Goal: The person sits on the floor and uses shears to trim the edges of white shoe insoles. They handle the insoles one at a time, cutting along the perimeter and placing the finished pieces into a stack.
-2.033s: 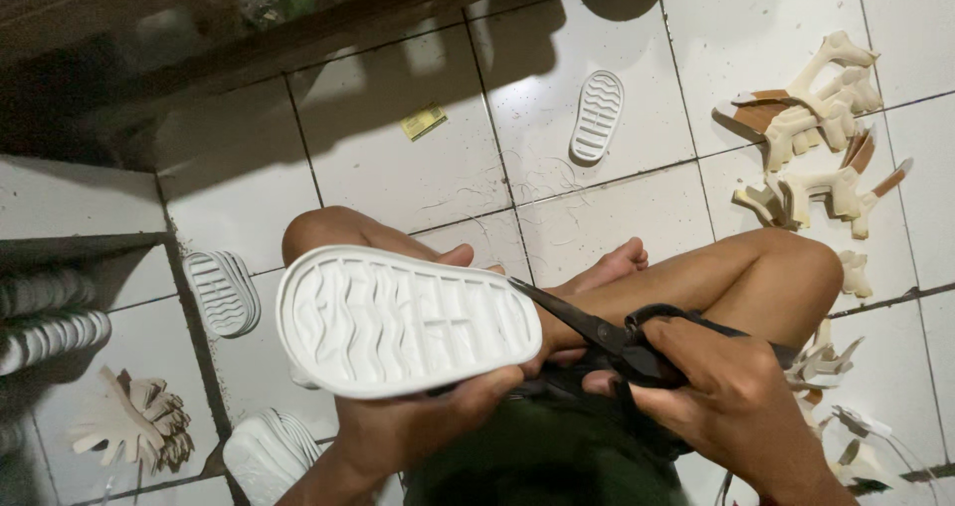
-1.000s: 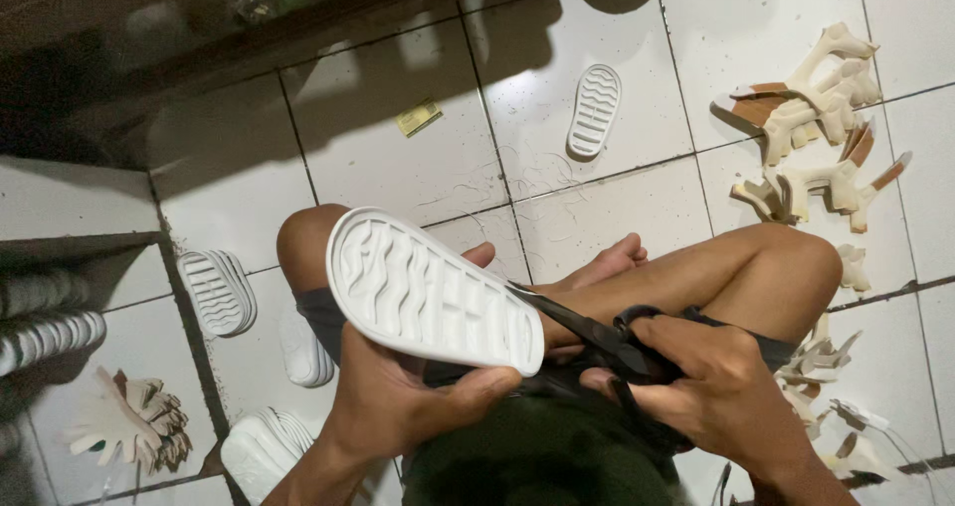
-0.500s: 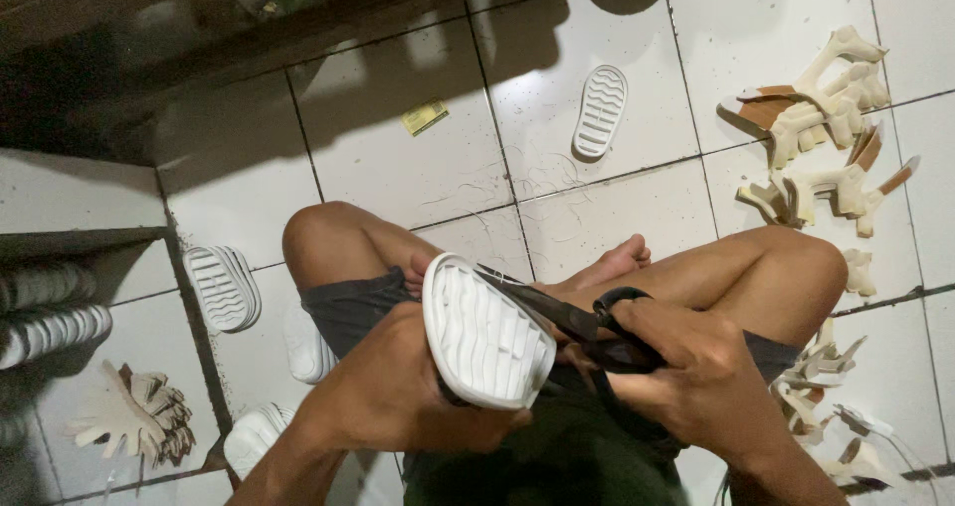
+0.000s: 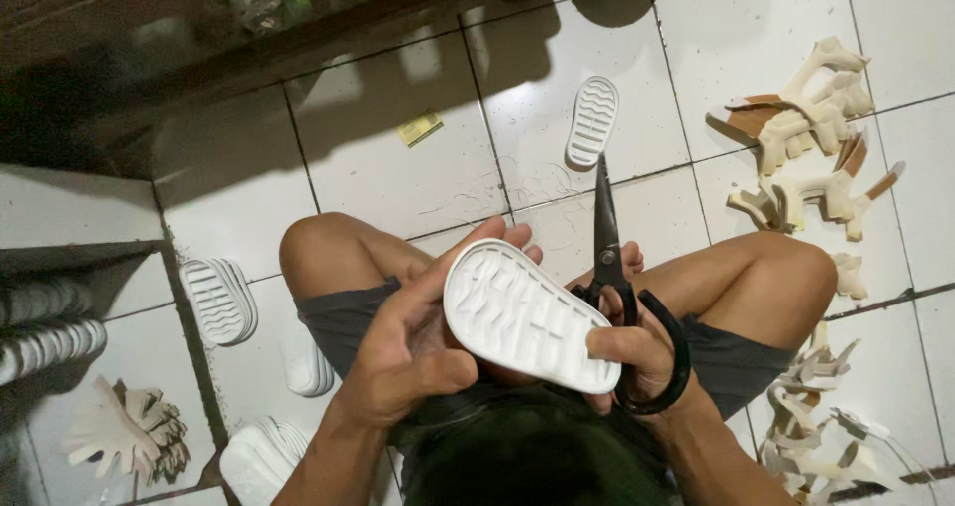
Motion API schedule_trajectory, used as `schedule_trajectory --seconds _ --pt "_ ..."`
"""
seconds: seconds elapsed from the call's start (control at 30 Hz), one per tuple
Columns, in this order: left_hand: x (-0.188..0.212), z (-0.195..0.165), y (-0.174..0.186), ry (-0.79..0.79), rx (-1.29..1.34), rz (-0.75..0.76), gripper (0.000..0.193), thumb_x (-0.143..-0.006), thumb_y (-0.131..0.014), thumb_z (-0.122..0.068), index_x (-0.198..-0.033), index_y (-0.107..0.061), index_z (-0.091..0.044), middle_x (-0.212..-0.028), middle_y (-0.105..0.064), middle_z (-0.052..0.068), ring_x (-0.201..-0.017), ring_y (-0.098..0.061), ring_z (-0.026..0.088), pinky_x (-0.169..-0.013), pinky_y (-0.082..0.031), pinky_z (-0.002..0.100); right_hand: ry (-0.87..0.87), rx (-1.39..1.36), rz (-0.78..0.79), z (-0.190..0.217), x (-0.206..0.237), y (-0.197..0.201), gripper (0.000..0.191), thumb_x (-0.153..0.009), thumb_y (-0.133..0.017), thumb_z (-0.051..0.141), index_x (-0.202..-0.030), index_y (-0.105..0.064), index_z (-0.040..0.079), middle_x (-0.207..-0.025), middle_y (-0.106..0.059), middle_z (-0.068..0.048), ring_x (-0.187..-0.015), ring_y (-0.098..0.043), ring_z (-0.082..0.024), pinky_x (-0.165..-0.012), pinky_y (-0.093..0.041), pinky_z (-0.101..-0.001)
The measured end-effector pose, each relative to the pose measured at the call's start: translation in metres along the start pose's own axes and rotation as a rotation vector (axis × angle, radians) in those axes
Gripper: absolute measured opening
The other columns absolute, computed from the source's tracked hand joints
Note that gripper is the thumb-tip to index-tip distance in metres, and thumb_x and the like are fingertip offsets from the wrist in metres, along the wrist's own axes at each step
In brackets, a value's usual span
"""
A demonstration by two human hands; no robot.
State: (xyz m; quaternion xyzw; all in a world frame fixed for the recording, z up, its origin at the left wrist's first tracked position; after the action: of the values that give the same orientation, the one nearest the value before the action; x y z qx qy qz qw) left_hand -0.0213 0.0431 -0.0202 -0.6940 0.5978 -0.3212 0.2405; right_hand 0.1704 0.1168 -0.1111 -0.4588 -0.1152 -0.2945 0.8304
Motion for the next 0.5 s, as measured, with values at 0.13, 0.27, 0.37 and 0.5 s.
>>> schedule_trajectory --seconds 0.13,0.27,0.37,0.5 --pt "-0.001 0.003 0.005 -0.06 0.09 -0.091 0.1 -0.082 -0.091 -0.024 -0.157 -0.032 0.008 -0.149 -0.05 0.034 -0.14 -0.055 0.04 -0.121 -0.043 0.056 -0.048 0.194 -0.163 -0.001 0.01 0.017 0.044 -0.077 -0.075 0.019 -0.113 -0.067 -0.006 -0.087 -0.074 -0.012 -0.069 -0.069 -0.017 -0.062 -0.055 -0.027" --pt "0.003 -0.001 0.009 -0.131 0.105 -0.231 0.099 -0.082 -0.088 -0.026 -0.156 -0.031 0.008 -0.145 -0.054 0.034 -0.131 -0.059 0.042 -0.113 -0.048 0.056 0.169 1.039 -0.256 0.038 0.028 0.008 0.048 -0.069 -0.084 0.023 -0.106 -0.072 -0.005 -0.079 -0.071 -0.017 -0.063 -0.068 -0.023 -0.055 -0.053 -0.0306" --pt "0.009 -0.004 0.008 -0.16 0.048 -0.264 0.097 -0.086 -0.086 -0.03 -0.157 -0.034 0.01 -0.144 -0.057 0.033 -0.133 -0.06 0.039 -0.116 -0.049 0.053 0.664 1.495 -0.245 0.065 0.046 -0.027 0.061 -0.066 -0.088 0.026 -0.113 -0.064 -0.004 -0.093 -0.069 -0.013 -0.076 -0.069 -0.023 -0.066 -0.054 -0.0305" --pt "0.013 -0.003 0.002 -0.153 -0.122 -0.243 0.094 -0.091 -0.082 -0.034 -0.158 -0.033 0.011 -0.146 -0.059 0.031 -0.135 -0.059 0.033 -0.117 -0.047 0.044 0.584 1.566 -0.322 0.069 0.048 -0.036 0.05 -0.063 -0.087 0.014 -0.106 -0.066 -0.001 -0.079 -0.065 -0.012 -0.063 -0.066 -0.026 -0.057 -0.052 -0.0328"
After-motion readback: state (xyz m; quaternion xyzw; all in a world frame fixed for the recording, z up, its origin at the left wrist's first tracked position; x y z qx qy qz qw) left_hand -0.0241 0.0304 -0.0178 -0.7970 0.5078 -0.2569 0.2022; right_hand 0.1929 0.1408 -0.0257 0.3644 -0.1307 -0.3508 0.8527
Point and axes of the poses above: each hand's wrist, its own x-axis away from the middle knuckle, its own y-axis out of the back of the hand, z = x × y, the point moved 6 cm from there along -x, towards the middle knuckle
